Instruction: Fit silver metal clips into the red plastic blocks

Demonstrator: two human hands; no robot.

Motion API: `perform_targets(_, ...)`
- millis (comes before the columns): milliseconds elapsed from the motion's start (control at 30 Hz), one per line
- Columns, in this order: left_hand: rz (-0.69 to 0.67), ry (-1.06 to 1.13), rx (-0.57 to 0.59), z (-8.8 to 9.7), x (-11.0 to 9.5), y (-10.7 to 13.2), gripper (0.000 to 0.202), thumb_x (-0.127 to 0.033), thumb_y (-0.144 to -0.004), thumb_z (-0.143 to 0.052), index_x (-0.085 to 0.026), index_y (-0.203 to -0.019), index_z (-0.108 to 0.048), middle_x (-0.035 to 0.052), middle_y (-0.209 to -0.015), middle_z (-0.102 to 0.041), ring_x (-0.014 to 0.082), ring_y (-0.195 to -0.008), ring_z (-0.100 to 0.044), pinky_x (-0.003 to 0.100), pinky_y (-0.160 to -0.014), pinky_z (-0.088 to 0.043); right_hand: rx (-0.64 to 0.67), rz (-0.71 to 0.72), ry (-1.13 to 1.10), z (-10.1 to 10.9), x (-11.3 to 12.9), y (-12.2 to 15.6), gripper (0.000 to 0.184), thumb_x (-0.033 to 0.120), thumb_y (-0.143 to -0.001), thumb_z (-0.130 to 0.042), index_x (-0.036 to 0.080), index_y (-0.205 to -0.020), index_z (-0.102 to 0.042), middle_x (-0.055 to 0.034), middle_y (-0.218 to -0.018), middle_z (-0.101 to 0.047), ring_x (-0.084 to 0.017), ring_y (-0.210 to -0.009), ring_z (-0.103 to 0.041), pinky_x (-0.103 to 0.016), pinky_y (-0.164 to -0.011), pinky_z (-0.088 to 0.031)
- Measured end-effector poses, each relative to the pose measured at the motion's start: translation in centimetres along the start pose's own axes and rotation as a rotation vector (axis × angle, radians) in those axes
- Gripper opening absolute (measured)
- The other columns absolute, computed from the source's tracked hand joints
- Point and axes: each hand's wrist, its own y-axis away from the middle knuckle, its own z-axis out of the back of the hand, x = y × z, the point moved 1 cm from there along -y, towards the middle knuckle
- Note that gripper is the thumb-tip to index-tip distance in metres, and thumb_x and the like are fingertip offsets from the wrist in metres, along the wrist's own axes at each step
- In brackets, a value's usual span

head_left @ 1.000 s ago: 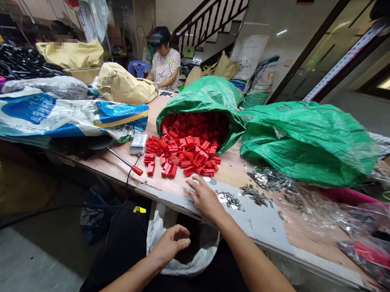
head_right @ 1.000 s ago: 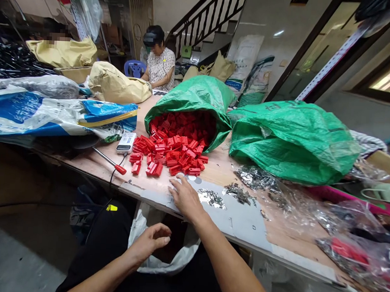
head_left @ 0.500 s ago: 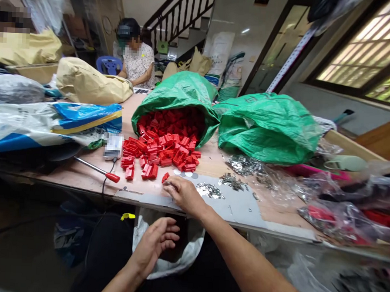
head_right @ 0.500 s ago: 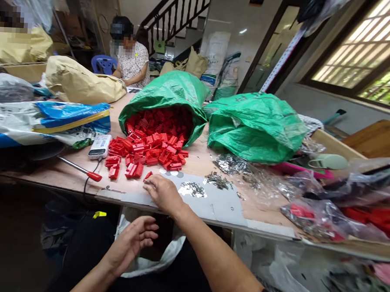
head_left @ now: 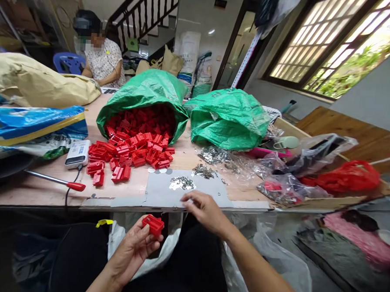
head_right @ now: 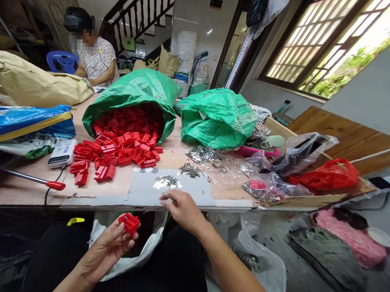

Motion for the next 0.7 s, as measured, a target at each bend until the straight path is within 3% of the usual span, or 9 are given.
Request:
perform_targets(33, -0.009, -0.009, 0.002, -0.2, 0.0, 0.2, 0.053, -0.025, -0.066, -0.088, -0.019, -0.108, -0.055, 0.0051, -0.091, -0.073, 0.0186, -0.075, -0.073, 0.027, -0.067, -0.059, -0.111, -0.130, 0.168, 1.2, -1.9, 0.2, 0.013, 0.025, -0.093, -0.057, 0.020, -0.098, -0.068, -0.0019, -0.097, -0.070, -0.014, -0.089, -0.065, -0.023, -0.081, -0.049)
perform_targets(133, -0.021, -0.027, 0.019, -0.9, 0.0, 0.6, 0.056, -0.026, -0.068, -0.087, -0.020, -0.112, -0.053, 0.0056, -0.093, -0.073, 0.0196, -0.078, -0.073, 0.030, -0.072, -0.059, -0.283, -0.336, 0.351, 4.8, -7.2, 0.8, 0.021, 0.014, -0.089, -0.054, 0.014, -0.107, -0.065, -0.0105, -0.106, -0.069, -0.022, -0.098, -0.063, -0.034, -0.090, -0.047)
perform_targets(267, 0.011, -0.035, 0.085, -1.3, 0.7, 0.5, 0.051, -0.027, -0.070, -0.086, -0.019, -0.109, -0.055, 0.0058, -0.093, -0.073, 0.0197, -0.080, -0.072, 0.033, -0.075, -0.059, -0.350, -0.480, 0.513, 7.7, -11.3, 1.3, 0.026, 0.011, -0.087, -0.054, 0.010, -0.110, -0.065, -0.0158, -0.107, -0.067, -0.027, -0.101, -0.061, -0.037, -0.089, -0.044)
perform_targets(400, 0.014, -0.059, 0.116, -1.1, 1.4, 0.1, 0.041, -0.027, -0.074, -0.083, -0.017, -0.104, -0.058, 0.0060, -0.091, -0.072, 0.0187, -0.081, -0.071, 0.033, -0.077, -0.058, -0.328, -0.500, 0.587, 7.8, -12.6, 0.5, 0.026, 0.018, -0.089, -0.060, 0.012, -0.114, -0.064, -0.0140, -0.108, -0.066, -0.026, -0.101, -0.061, -0.033, -0.088, -0.043)
perform_targets(500, 0.014, -0.068, 0.089, -1.0, 1.5, 0.0, 0.045, -0.028, -0.072, -0.084, -0.018, -0.106, -0.057, 0.0058, -0.091, -0.072, 0.0198, -0.080, -0.072, 0.034, -0.077, -0.058, -0.314, -0.494, 0.609, 7.4, -13.1, -0.3, 0.021, 0.021, -0.090, -0.061, 0.014, -0.110, -0.066, -0.0127, -0.108, -0.066, -0.025, -0.101, -0.061, -0.032, -0.087, -0.043)
perform_targets(700, 0.009, -0.062, 0.033, -1.0, 1.6, 0.4, 0.050, -0.028, -0.071, -0.085, -0.019, -0.110, -0.055, 0.0067, -0.093, -0.073, 0.0200, -0.080, -0.071, 0.034, -0.077, -0.058, -0.316, -0.473, 0.598, 7.8, -13.9, -0.7, 0.017, 0.014, -0.091, -0.055, 0.014, -0.103, -0.067, -0.0122, -0.104, -0.068, -0.024, -0.098, -0.062, -0.031, -0.083, -0.043)
